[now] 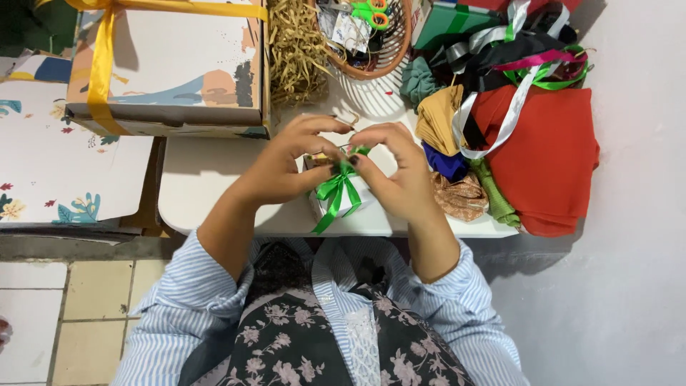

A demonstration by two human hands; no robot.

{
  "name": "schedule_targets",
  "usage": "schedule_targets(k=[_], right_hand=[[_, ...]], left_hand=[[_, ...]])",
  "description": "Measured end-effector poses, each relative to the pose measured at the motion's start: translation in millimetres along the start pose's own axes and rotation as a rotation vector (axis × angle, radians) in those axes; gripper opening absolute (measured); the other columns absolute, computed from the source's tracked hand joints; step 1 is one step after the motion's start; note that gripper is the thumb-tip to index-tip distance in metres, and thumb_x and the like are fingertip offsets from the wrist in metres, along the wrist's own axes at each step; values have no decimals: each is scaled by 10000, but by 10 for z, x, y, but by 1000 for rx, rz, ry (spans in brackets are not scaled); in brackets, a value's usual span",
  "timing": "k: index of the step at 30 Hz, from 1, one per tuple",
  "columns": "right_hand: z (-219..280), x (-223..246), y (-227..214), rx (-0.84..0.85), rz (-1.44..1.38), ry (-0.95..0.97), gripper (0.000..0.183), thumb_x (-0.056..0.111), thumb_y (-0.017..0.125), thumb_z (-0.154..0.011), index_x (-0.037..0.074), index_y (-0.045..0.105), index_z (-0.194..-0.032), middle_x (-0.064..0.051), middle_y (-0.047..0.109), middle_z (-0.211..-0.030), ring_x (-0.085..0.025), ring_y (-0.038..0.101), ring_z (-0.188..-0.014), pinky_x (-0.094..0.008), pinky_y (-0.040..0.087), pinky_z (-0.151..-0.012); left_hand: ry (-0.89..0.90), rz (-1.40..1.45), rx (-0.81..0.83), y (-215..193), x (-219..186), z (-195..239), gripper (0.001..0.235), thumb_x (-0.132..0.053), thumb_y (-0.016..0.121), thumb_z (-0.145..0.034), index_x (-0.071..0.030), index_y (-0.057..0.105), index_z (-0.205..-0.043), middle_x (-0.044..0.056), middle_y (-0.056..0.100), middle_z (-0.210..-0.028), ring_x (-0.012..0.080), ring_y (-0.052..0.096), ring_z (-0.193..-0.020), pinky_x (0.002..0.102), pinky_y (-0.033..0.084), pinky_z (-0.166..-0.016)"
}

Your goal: Fold a small gift box closed, tie a green ribbon around it, and place it inside a larger decorated box

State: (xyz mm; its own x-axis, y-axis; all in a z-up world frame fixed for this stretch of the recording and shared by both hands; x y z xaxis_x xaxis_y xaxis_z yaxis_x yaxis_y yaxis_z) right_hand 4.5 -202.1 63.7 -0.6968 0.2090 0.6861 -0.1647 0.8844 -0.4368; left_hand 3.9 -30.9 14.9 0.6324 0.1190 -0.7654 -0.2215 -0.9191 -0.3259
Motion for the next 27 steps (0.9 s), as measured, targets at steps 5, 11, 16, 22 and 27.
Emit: schedule_targets(k=[5,11,16,22,27], right_hand=[[399,-247,-54,-181,-245,198,585,323,713,-969,40,471,-1420,-126,531,-1377,-231,478,-1236,-373,407,-1025],[686,-627,190,-147,-529,336,896,642,540,-949,43,235,-1542,-218,427,-1512,-323,402,-1393,-421,329,-1122],[851,-800,406,22,-662,311,1151,811,536,-854,52,129,-1617,-227,389,-1604,-319,386,-1456,-471,313,-1184],[940,-1012,359,48,-526,277,1147,804,557,-831,54,186,-1616,-180,425,-1573,-277,390,-1437,-481,292,-1206],[893,-847,368,39,-502,256,1076,733,652,-869,61,240,-1602,-166,455,-1484,-302,365,-1417,-525,218,-1219]], left_hand=[[-170,230,-229,25,-82,302,454,-239,597,-998,-92,551,-1425,191,535,-1482,407,448,-1413,575,350,-1163],[-176,307,-311,280,42,647,1059,-736,556,-874,-38,226,-1599,230,346,-1611,432,267,-1503,598,184,-1239],[-172,255,-137,356,-45,634,1449,-587,935,-598,-10,87,-1621,255,277,-1630,441,283,-1496,575,202,-1233],[-274,120,-149,381,70,677,1252,-209,963,-659,-54,171,-1617,253,491,-1492,440,507,-1349,566,379,-1153],[-225,101,-161,367,-11,670,1231,-136,942,-645,-45,206,-1628,268,489,-1443,441,503,-1307,534,381,-1147]])
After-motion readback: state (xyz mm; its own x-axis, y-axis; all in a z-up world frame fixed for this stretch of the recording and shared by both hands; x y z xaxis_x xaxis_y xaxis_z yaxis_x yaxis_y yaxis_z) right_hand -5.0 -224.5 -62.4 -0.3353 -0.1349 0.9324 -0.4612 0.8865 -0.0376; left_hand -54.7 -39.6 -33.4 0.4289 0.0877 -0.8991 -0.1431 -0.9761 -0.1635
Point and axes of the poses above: each hand's wrist, its own z-axis away from the middle knuckle, its own y-axis out of the palm, x = y × z, the point moved 7 cm from there along -z, towards the middle knuckle
